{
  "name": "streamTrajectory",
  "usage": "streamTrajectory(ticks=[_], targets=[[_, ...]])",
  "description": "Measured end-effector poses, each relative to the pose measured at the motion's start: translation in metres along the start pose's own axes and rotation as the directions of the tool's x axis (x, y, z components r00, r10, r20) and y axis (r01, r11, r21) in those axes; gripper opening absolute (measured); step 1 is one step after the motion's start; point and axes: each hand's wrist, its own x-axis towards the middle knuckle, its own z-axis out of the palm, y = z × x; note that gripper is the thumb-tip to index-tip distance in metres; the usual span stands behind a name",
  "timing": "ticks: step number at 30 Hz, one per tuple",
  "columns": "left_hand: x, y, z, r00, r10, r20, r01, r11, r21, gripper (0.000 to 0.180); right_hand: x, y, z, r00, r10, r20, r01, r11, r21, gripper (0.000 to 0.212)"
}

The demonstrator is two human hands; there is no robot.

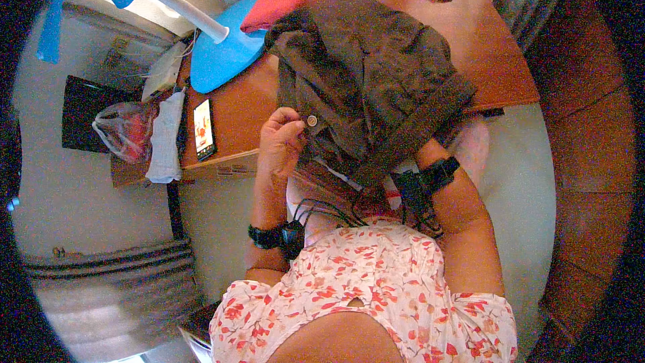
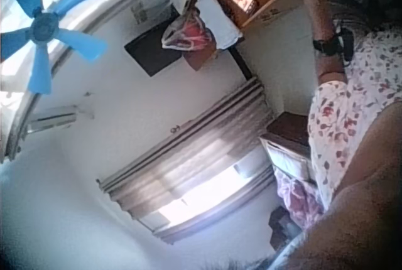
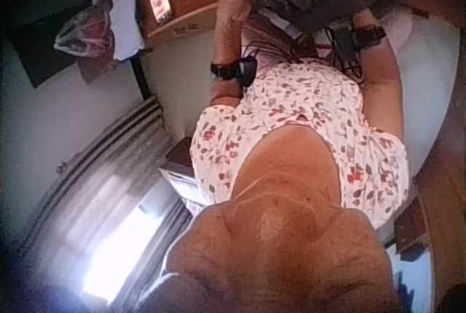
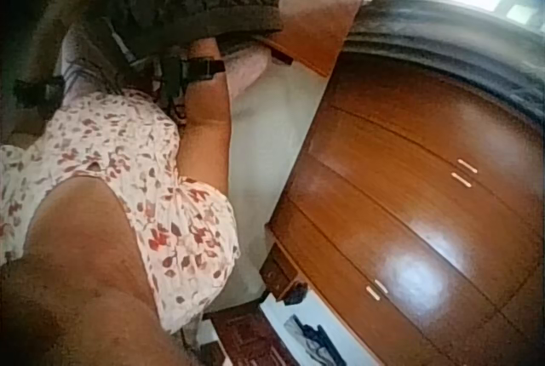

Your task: Folding a blue shirt and brown pants on a desk.

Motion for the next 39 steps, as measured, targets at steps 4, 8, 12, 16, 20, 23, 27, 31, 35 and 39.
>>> streamTrajectory(ticks=[4, 8, 12, 16, 20, 23, 27, 31, 35, 39], targets=[[0.001, -0.005, -0.004, 0.998, 0.067, -0.004, -0.066, 0.974, -0.218, 0.023, -0.002, 0.0, 0.0, 1.0, 0.001, 0.003, -0.001, 1.0, 0.002, 0.045], [0.003, -0.011, -0.013, 0.992, 0.107, 0.064, -0.079, 0.936, -0.344, 0.029, -0.005, 0.003, -0.002, 1.0, 0.002, 0.007, -0.002, 1.0, -0.002, 0.044], [0.002, -0.014, -0.018, 0.986, 0.129, 0.101, -0.077, 0.908, -0.411, 0.031, -0.005, 0.004, -0.004, 1.0, 0.002, 0.008, -0.002, 1.0, -0.003, 0.044], [-0.004, -0.008, -0.011, 0.986, 0.113, 0.119, -0.047, 0.889, -0.456, 0.033, -0.005, 0.005, -0.004, 1.0, 0.002, 0.014, -0.002, 1.0, -0.008, 0.044], [-0.005, -0.007, -0.011, 0.984, 0.105, 0.14, -0.029, 0.885, -0.464, 0.034, -0.005, 0.006, -0.006, 1.0, 0.0, 0.017, 0.001, 1.0, -0.009, 0.044], [-0.005, -0.01, -0.014, 0.985, 0.106, 0.138, -0.031, 0.886, -0.462, 0.034, -0.006, 0.008, -0.007, 1.0, 0.003, 0.022, -0.002, 1.0, -0.015, 0.044], [-0.007, -0.006, -0.014, 0.985, 0.112, 0.133, -0.039, 0.886, -0.463, 0.034, -0.006, 0.01, -0.007, 1.0, 0.003, 0.022, -0.003, 1.0, -0.016, 0.044], [-0.011, -0.001, -0.011, 0.986, 0.104, 0.13, -0.034, 0.89, -0.454, 0.035, -0.006, 0.011, -0.008, 1.0, 0.002, 0.022, -0.001, 1.0, -0.015, 0.044], [-0.013, 0.001, -0.024, 0.986, 0.143, 0.088, -0.096, 0.911, -0.401, 0.033, -0.005, 0.011, -0.01, 1.0, 0.002, 0.02, -0.002, 1.0, -0.015, 0.044], [-0.016, 0.005, -0.026, 0.985, 0.164, 0.06, -0.127, 0.907, -0.402, 0.033, -0.005, 0.011, -0.012, 1.0, 0.004, 0.015, -0.004, 1.0, -0.024, 0.044]])
